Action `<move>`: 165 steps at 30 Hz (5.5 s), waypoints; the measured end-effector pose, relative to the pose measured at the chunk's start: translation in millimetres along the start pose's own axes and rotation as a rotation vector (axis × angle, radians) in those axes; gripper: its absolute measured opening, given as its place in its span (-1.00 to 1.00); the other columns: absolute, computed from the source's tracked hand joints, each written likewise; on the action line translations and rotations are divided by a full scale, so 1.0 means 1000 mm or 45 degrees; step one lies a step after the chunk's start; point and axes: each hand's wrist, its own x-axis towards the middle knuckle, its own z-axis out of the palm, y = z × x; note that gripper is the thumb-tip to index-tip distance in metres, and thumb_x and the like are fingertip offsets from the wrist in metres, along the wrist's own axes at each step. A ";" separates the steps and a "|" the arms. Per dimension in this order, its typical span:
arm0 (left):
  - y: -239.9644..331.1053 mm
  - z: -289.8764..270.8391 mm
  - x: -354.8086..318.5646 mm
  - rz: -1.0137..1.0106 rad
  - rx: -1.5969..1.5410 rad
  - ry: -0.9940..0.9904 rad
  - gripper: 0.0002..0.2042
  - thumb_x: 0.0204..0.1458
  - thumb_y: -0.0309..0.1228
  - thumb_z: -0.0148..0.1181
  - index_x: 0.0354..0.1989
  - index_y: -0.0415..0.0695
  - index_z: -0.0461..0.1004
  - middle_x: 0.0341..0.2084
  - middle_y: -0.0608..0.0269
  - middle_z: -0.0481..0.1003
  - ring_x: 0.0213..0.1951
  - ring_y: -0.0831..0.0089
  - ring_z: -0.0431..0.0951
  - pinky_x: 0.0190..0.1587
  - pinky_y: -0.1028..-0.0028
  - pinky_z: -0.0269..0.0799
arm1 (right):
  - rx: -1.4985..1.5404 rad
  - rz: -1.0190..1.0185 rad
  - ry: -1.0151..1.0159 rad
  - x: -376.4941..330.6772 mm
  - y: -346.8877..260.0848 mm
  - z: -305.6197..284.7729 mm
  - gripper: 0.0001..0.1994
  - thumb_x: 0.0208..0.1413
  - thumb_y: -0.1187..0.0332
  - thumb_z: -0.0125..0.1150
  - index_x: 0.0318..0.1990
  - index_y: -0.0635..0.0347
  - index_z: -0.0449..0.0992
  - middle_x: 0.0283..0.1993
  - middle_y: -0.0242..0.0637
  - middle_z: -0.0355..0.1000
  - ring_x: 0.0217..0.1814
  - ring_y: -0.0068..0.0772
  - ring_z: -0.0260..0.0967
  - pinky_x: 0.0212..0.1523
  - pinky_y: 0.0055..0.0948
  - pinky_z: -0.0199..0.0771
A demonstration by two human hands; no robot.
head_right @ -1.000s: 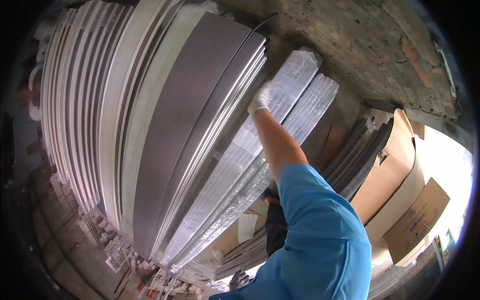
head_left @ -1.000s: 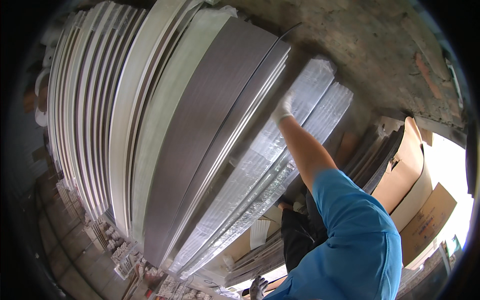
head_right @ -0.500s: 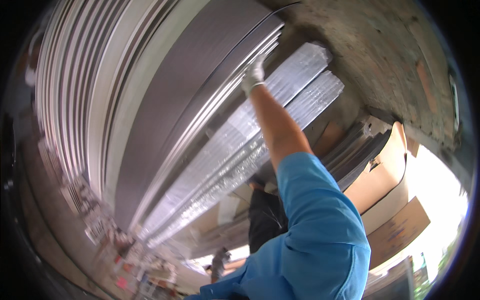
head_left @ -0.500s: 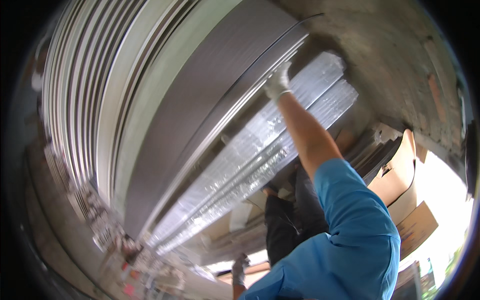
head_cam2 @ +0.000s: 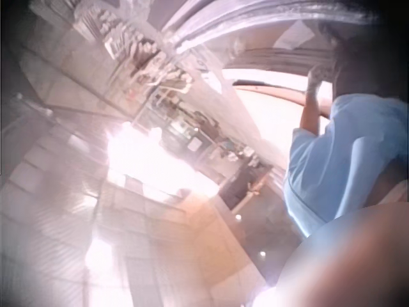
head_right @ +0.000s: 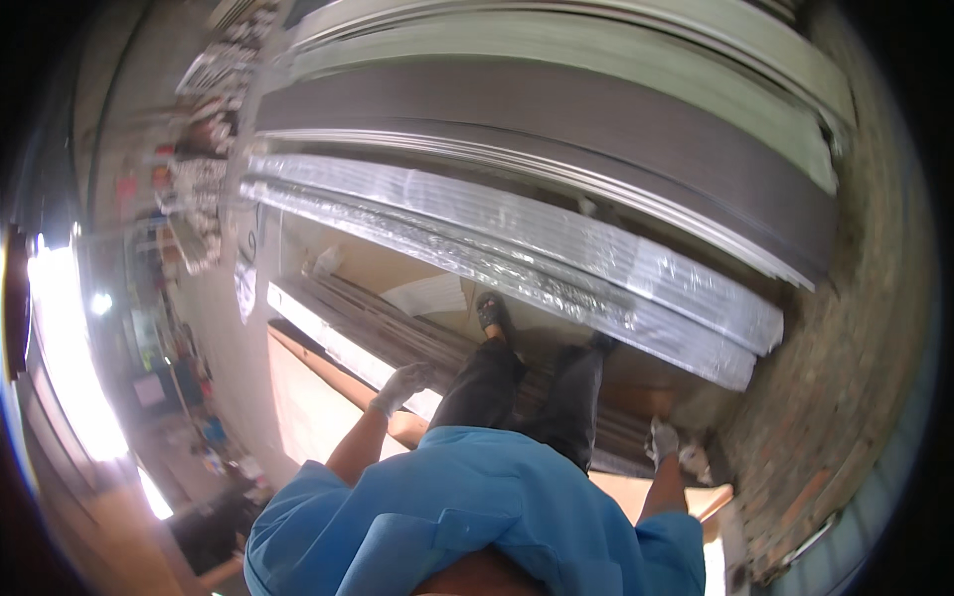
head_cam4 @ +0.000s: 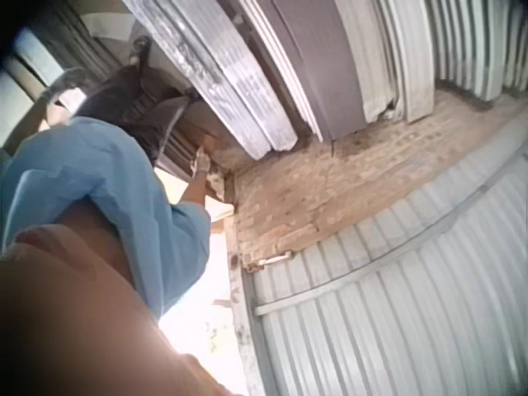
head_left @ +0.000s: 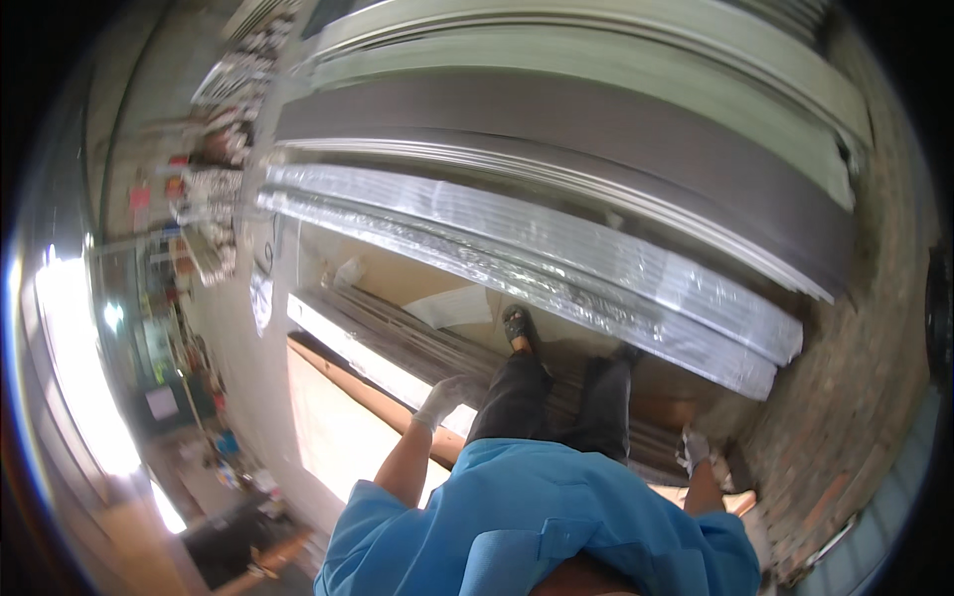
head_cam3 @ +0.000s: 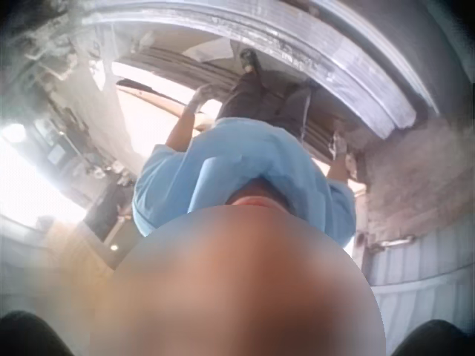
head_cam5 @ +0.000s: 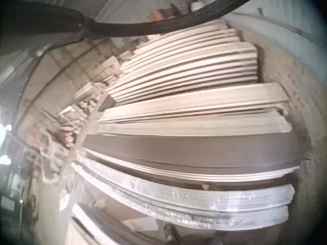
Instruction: The person repeatedly picks up long, flat panels from a stack, uses a utility knife to cut away plastic wrapping, removes the plastic by hand, and places the unwrapped panels back into the stack. The process is repeated for several panels.
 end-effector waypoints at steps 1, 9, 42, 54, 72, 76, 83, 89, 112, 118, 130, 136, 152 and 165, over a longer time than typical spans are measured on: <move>-0.010 -0.008 -0.001 -0.035 -0.011 0.009 -0.52 0.26 -0.24 0.15 0.29 -0.20 0.35 0.06 0.14 0.54 0.00 0.38 0.57 0.04 0.41 0.46 | 0.003 -0.008 0.000 -0.015 -0.002 0.008 -0.64 0.27 -0.08 0.08 -0.49 -0.15 0.33 -0.67 -0.48 0.16 -0.67 -0.45 0.23 -0.69 -0.36 0.15; -0.120 -0.119 -0.026 -0.226 -0.362 0.199 -0.59 0.22 -0.16 0.20 0.16 -0.11 0.50 -0.10 0.26 0.57 -0.20 0.45 0.56 -0.12 0.45 0.48 | -0.023 -0.521 0.251 -0.052 -0.196 0.166 -0.62 0.24 -0.10 0.14 -0.12 0.02 0.45 -0.40 -0.36 0.40 -0.51 -0.42 0.38 -0.54 -0.28 0.37; -0.297 -0.560 0.102 -0.105 -1.940 1.035 -0.75 0.18 -0.20 0.21 -0.09 -0.06 0.49 -0.37 0.35 0.49 -0.43 0.43 0.53 -0.39 0.47 0.42 | -1.873 -1.573 -0.645 -0.153 -0.524 1.207 -0.72 0.21 0.13 0.21 -0.44 0.08 0.42 -0.58 -0.48 0.30 -0.60 -0.54 0.24 -0.57 -0.41 0.19; -0.375 -0.768 0.194 -0.578 -2.262 0.831 -0.54 0.16 -0.07 0.23 0.01 -0.23 0.48 -0.22 0.07 0.55 -0.22 0.13 0.62 -0.35 0.29 0.44 | -1.831 -1.109 -0.445 -0.178 -0.513 1.470 -0.68 0.21 0.16 0.18 -0.29 0.32 0.54 -0.45 -0.23 0.47 -0.44 -0.44 0.44 -0.43 -0.31 0.45; -0.313 -1.359 0.285 0.004 -1.502 1.071 -0.47 0.17 -0.16 0.26 0.23 -0.21 0.39 -0.08 0.22 0.53 -0.24 0.37 0.58 -0.18 0.43 0.47 | -1.239 -0.605 -0.454 -0.171 -0.553 1.781 -0.74 0.24 0.12 0.16 -0.25 0.13 0.52 -0.37 -0.37 0.46 -0.39 -0.46 0.41 -0.33 -0.36 0.48; -0.277 -1.448 0.298 0.123 -1.435 1.003 -0.47 0.18 -0.15 0.25 0.21 -0.26 0.40 -0.08 0.19 0.52 -0.15 0.32 0.58 -0.10 0.38 0.49 | -1.292 -0.951 -0.599 -0.176 -0.597 1.884 -0.74 0.26 0.17 0.11 -0.39 0.14 0.46 -0.48 -0.33 0.41 -0.53 -0.53 0.35 -0.57 -0.38 0.30; -0.210 -1.658 0.298 0.421 -1.307 1.235 -0.50 0.23 -0.17 0.23 0.18 -0.34 0.43 -0.10 0.20 0.55 -0.12 0.47 0.53 -0.02 0.48 0.43 | -1.146 -1.283 -0.519 -0.220 -0.622 2.048 -0.75 0.22 0.18 0.19 -0.18 0.19 0.54 -0.37 -0.42 0.44 -0.36 -0.55 0.40 -0.36 -0.49 0.41; -0.150 -1.844 0.285 0.775 -0.952 1.347 -0.57 0.27 -0.36 0.18 0.21 -0.38 0.37 0.08 0.06 0.49 0.10 0.38 0.48 0.18 0.41 0.37 | -1.138 -1.001 -0.250 -0.239 -0.595 2.115 -0.57 0.20 0.05 0.25 0.02 0.23 0.50 -0.16 -0.25 0.50 -0.20 -0.40 0.46 -0.16 -0.38 0.51; 0.065 -2.064 0.280 1.384 0.617 1.155 -0.65 0.08 -0.48 0.29 0.07 -0.25 0.50 0.10 -0.07 0.44 0.11 -0.01 0.45 0.17 0.16 0.37 | -0.617 -0.571 0.042 -0.205 -0.513 2.168 -0.68 0.20 0.06 0.26 -0.14 0.13 0.58 -0.37 -0.35 0.49 -0.45 -0.48 0.42 -0.42 -0.40 0.49; 0.184 -2.087 0.315 1.350 0.999 1.089 -0.64 -0.04 -0.44 0.36 -0.03 -0.22 0.55 0.04 -0.07 0.50 0.12 -0.06 0.44 0.18 0.12 0.35 | -0.661 -0.671 0.005 -0.163 -0.644 2.181 -0.57 0.17 0.03 0.25 0.01 0.18 0.58 -0.25 -0.23 0.56 -0.37 -0.34 0.51 -0.37 -0.34 0.56; 0.634 -1.940 0.599 1.702 1.034 0.591 -0.66 0.02 -0.36 0.34 -0.04 -0.21 0.54 -0.01 -0.07 0.52 0.05 -0.02 0.49 0.10 0.15 0.40 | 0.283 -0.849 -0.015 -0.125 -0.990 2.036 -0.83 0.22 0.19 0.27 -0.20 0.05 0.51 -0.55 -0.47 0.38 -0.62 -0.55 0.30 -0.61 -0.46 0.27; 0.750 -1.894 0.619 1.462 0.006 -0.399 -0.45 0.09 -0.12 0.32 0.13 -0.28 0.46 -0.23 0.04 0.59 -0.23 0.25 0.60 -0.11 0.32 0.50 | 0.358 -0.784 0.203 -0.166 -1.052 1.978 -0.76 0.17 0.18 0.35 -0.28 0.15 0.52 -0.47 -0.47 0.42 -0.58 -0.60 0.31 -0.59 -0.54 0.31; 1.215 -1.751 0.587 2.327 -0.116 -2.767 -0.70 0.18 0.04 0.19 -0.25 0.16 0.73 -0.28 0.21 0.56 -0.38 0.45 0.51 -0.31 0.47 0.37 | 1.053 -0.967 0.503 -0.180 -1.350 1.837 -0.75 0.20 0.22 0.31 -0.14 0.21 0.54 -0.47 -0.42 0.42 -0.54 -0.60 0.33 -0.55 -0.55 0.35; 1.481 -1.611 0.854 1.084 0.690 -1.834 -0.52 0.18 -0.05 0.22 0.02 -0.25 0.49 0.01 0.05 0.53 -0.22 0.37 0.59 -0.11 0.51 0.49 | 0.873 -0.521 0.434 -0.105 -1.497 1.827 -0.75 0.16 0.19 0.28 -0.22 0.21 0.57 -0.48 -0.33 0.45 -0.60 -0.44 0.35 -0.54 -0.40 0.37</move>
